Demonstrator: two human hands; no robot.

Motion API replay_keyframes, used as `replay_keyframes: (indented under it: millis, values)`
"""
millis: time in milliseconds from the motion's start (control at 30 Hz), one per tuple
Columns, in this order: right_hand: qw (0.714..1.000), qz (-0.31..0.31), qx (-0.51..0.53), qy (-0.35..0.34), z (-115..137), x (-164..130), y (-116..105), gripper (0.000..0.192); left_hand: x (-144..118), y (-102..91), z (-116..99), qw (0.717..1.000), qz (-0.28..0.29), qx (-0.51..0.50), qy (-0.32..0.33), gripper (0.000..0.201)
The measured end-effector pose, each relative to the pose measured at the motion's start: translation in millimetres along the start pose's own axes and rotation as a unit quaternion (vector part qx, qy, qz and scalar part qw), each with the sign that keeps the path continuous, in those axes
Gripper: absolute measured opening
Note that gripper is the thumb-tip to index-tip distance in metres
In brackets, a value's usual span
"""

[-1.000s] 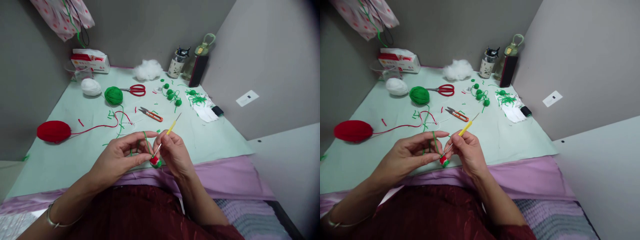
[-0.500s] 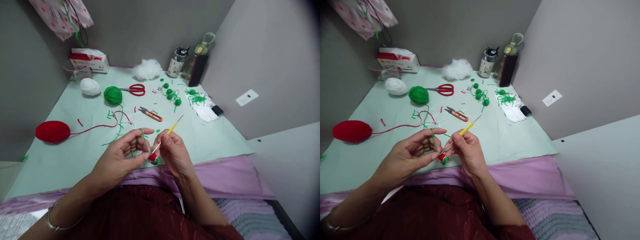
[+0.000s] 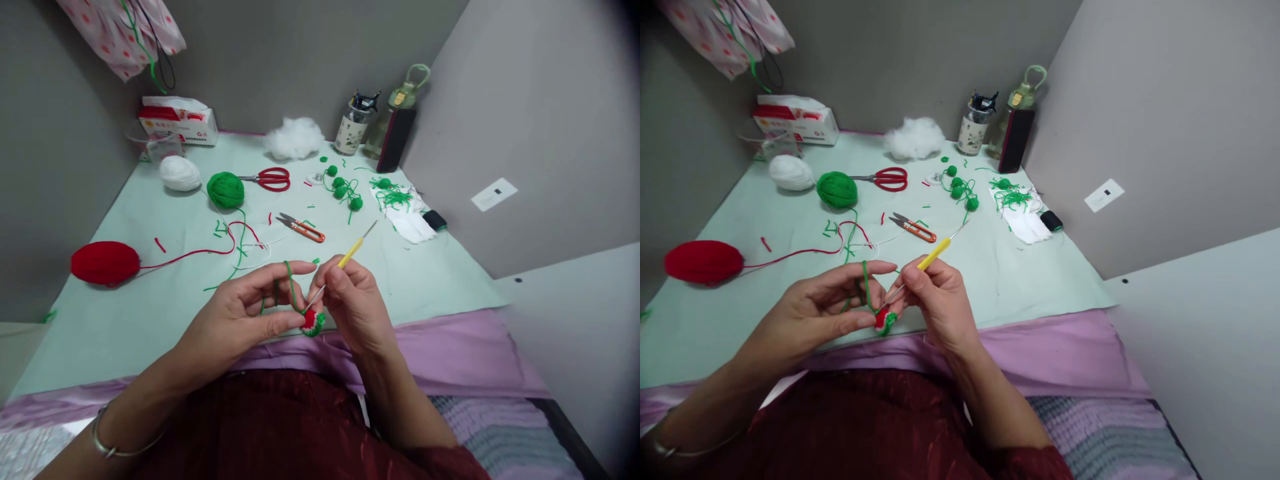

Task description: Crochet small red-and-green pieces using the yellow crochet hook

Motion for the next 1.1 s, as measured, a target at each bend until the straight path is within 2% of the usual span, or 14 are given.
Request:
replay_keyframes:
  millis: [333, 433, 567, 667, 767, 833, 900, 1100]
  values:
    - [0.997, 0.058, -0.015, 0.048, 1, 3, -1, 0.035, 5, 0.4, 0, 0.999, 0.045, -0.022, 0.014, 0.042]
    - [0.996, 0.066, -0.026, 0.053, 3, 6, -2, 0.035, 4, 2.7, -1, 0.999, 0.023, -0.02, 0.029, 0.036]
    - [0.998, 0.013, -0.057, -0.038, 9, 7, -4, 0.034, 5, 6.1, 3, 0.996, -0.045, -0.043, 0.071, 0.03]
    - [0.987, -0.025, -0.089, -0.133, 14, 1, -5, 0.026, 9, 9.6, 12, 0.994, -0.034, -0.094, 0.053, 0.037]
    - [0.972, -0.023, -0.099, -0.21, 16, -4, -4, 0.019, 12, 11.5, 17, 0.993, -0.014, -0.117, 0.018, 0.043]
    - [0.965, -0.021, -0.108, -0.237, 15, -6, -5, 0.017, 12, 11.3, 18, 0.992, -0.015, -0.122, 0.009, 0.044]
    - [0.966, -0.015, -0.116, -0.231, 13, -6, -6, 0.015, 11, 9.8, 17, 0.991, -0.033, -0.128, 0.006, 0.045]
    - [0.987, 0.038, -0.056, -0.146, 2, -7, -5, 0.01, 11, 1.9, 13, 0.987, -0.093, -0.128, 0.027, 0.041]
Point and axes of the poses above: each hand's wrist, its own x-axis towards the middle knuckle, its own y-axis out of the palm, z = x × y, the point moved 3 cm from there along x, towards the middle knuckle, and after that the axes turned 2 degrees about -y, right-handed, at the moved point
